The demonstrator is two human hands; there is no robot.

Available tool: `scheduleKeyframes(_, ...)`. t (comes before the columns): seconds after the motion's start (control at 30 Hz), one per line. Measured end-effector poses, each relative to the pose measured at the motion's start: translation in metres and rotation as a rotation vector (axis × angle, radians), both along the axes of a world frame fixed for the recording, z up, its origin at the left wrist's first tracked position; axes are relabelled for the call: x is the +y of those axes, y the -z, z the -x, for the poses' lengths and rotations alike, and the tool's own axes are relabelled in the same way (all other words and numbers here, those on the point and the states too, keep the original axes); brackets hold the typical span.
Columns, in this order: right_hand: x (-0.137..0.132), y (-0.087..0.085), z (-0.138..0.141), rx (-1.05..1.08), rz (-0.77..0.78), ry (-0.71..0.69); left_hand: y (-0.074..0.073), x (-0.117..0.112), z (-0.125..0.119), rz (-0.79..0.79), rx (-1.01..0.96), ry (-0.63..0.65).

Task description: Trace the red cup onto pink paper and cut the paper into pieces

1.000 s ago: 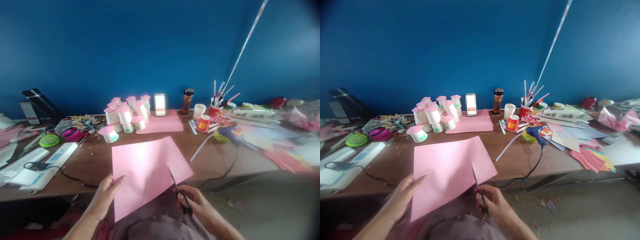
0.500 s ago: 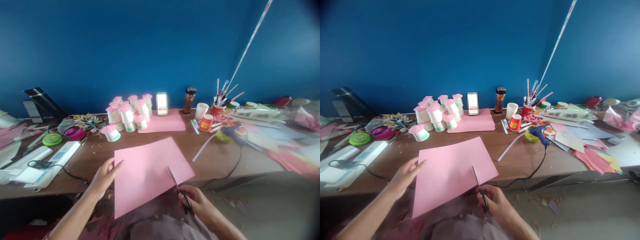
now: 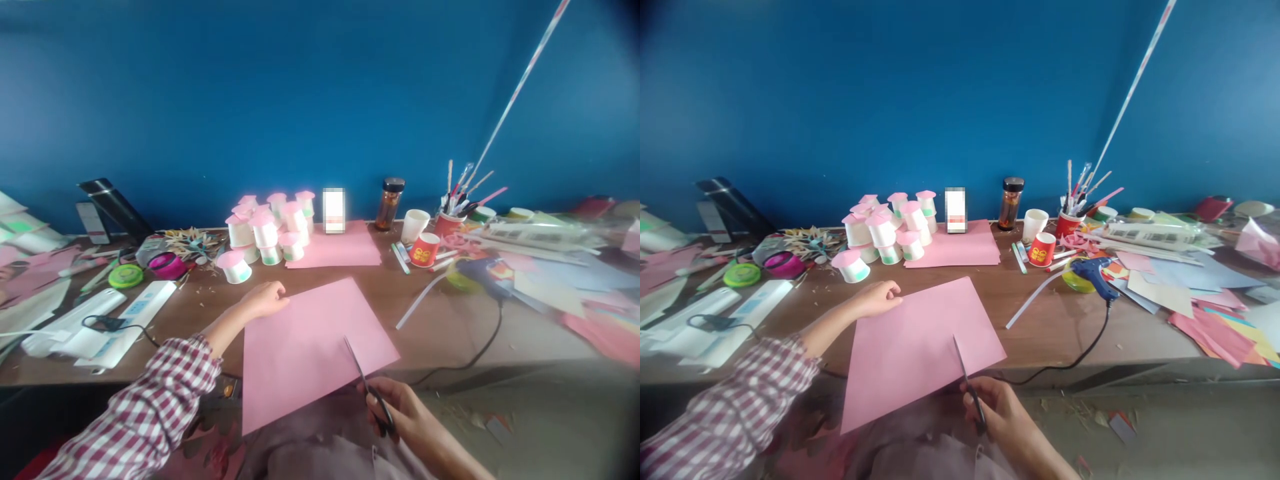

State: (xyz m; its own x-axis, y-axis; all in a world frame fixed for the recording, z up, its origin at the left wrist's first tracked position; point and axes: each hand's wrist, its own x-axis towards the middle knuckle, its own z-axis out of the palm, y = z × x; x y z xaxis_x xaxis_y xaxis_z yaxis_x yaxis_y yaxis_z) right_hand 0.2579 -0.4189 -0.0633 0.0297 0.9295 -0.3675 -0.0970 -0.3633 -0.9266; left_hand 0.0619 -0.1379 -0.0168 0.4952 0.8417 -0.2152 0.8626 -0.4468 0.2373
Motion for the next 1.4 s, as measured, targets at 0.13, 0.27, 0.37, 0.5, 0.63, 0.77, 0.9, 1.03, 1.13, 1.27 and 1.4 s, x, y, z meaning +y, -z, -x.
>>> scheduleKeyframes(0.13,0.001,-0.003,0.001,0.006,0.033,0.021,-0.003,0.009,-0.008,0.061,0.041,-0.008)
scheduleKeyframes(0.27,0.003,-0.007,0.003,0.002,0.041,0.02,-0.006,0.01,-0.01,0.09,0.044,-0.01)
scheduleKeyframes(0.37,0.003,-0.01,0.003,0.014,0.04,0.021,-0.009,0.009,-0.009,0.113,0.012,-0.004)
scheduleKeyframes(0.5,0.004,-0.013,0.004,0.015,0.052,0.032,-0.009,0.013,-0.008,0.173,-0.041,0.014)
scheduleKeyframes(0.63,0.005,-0.011,0.004,0.012,0.04,0.044,-0.008,0.014,-0.01,0.251,-0.1,0.046)
scheduleKeyframes(0.77,0.004,-0.011,0.002,0.015,0.028,0.035,-0.011,0.008,-0.012,0.268,-0.159,0.052)
scheduleKeyframes(0.9,0.002,-0.012,-0.003,0.002,0.028,0.036,-0.016,0.005,-0.013,0.253,-0.228,0.081)
scheduleKeyframes(1.03,0.0,-0.009,-0.007,-0.011,0.03,0.042,-0.021,0.005,-0.012,0.228,-0.301,0.138)
scheduleKeyframes(1.13,-0.001,-0.008,-0.008,-0.016,0.048,0.053,-0.024,0.004,-0.013,0.188,-0.346,0.173)
scheduleKeyframes(1.27,-0.002,-0.011,-0.007,-0.018,0.044,0.065,-0.027,-0.002,-0.014,0.141,-0.382,0.202)
scheduleKeyframes(1.4,-0.003,-0.016,-0.005,-0.023,0.053,0.072,-0.03,-0.007,-0.014,0.131,-0.397,0.212)
